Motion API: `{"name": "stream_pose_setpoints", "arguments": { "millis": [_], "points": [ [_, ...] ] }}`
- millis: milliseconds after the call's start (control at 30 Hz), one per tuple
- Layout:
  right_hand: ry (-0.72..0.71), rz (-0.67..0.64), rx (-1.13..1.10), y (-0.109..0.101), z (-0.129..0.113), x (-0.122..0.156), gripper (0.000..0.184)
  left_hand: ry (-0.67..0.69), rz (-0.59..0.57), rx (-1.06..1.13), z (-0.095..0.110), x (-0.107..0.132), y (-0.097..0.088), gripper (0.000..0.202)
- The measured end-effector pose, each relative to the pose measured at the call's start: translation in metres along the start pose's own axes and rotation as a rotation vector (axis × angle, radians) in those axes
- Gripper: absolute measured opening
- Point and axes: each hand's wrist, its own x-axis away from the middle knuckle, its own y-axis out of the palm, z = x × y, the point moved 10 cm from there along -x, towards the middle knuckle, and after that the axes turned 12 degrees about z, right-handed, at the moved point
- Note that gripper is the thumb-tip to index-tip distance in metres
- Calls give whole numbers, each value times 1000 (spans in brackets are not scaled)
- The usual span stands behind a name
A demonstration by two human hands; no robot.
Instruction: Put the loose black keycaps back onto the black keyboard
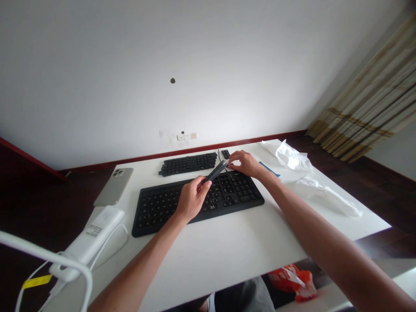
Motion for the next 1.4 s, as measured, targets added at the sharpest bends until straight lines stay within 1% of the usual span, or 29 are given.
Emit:
{"name": "stream_pose_setpoints", "arguments": {
  "millis": [100, 233, 300, 433, 633, 933, 1200, 1400],
  "points": [
    [22, 10, 4, -3, 2, 0, 11, 1, 0, -2, 1, 0, 0, 36],
    [135, 64, 34, -10, 18, 1, 16, 4, -1, -3, 1, 0, 0, 36],
    [179, 70, 38, -10, 26, 1, 16, 5, -1, 0, 1, 0, 0, 36],
    [229, 53, 15, -4, 36, 3, 17, 4, 2, -9, 0, -1, 0, 37],
    [259, 42, -28, 5, 45, 4, 18, 4, 1, -13, 0, -1, 0, 37],
    [309, 58, 19, 9, 55, 3, 17, 2, 2, 5, 0, -1, 0, 37],
    [266, 55, 101, 10, 53, -1, 21, -12, 0, 9, -1, -1, 1, 38],
    [218, 94, 92, 2, 40, -4, 19, -1, 16, 3, -1, -2, 0, 39]
  ]
}}
